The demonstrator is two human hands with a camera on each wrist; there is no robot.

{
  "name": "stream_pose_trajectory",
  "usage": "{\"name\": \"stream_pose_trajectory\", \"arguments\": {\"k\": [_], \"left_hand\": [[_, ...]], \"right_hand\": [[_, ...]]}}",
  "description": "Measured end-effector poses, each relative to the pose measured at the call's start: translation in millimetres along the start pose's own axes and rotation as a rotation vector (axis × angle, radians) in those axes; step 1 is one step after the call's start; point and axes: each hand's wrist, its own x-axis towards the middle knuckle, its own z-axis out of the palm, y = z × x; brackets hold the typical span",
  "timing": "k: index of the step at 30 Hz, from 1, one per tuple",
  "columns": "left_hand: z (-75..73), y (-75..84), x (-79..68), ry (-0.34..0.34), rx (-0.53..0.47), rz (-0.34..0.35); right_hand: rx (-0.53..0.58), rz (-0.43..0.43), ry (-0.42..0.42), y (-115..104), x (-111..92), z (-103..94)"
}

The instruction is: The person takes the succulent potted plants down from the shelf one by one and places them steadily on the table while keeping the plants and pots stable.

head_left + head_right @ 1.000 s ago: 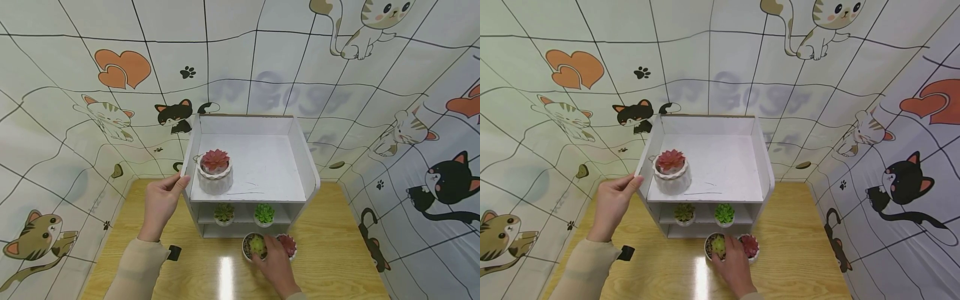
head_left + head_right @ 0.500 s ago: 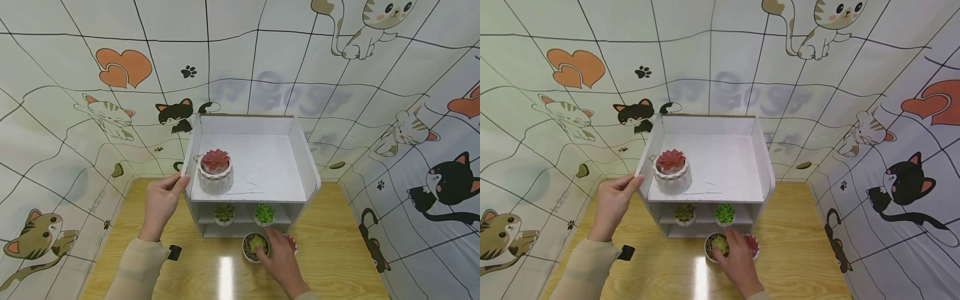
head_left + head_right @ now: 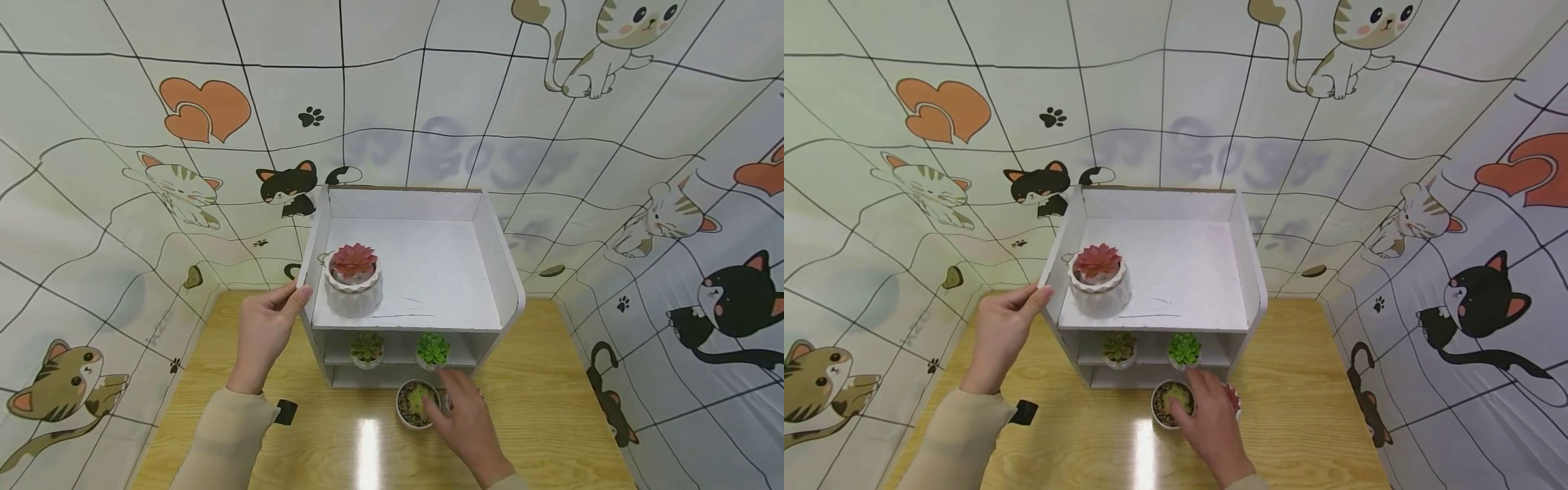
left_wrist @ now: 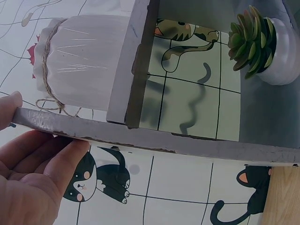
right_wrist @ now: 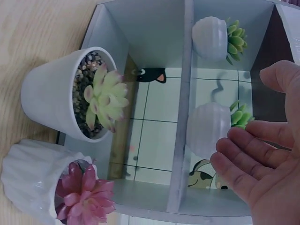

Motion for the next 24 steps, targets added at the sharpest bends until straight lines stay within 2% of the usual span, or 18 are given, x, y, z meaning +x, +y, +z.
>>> {"name": "stream_pose_trajectory", "arguments": {"k": [9,16,24], "left_hand": [[-0.2,0.0,0.2,-0.002,0.026,-0.001],[-0.1,0.8,0.0,-0.005,0.028,-0.009],[-0.2,0.8,0.1,-0.007,0.037,-0.009]], "right_hand": [[0.115,-0.014,0.022,-2,8,-14.8],[0.119,-0.093,0.061,0,20,-32.1],[0.123,-0.108,0.049,3,32,-50.8]]}}
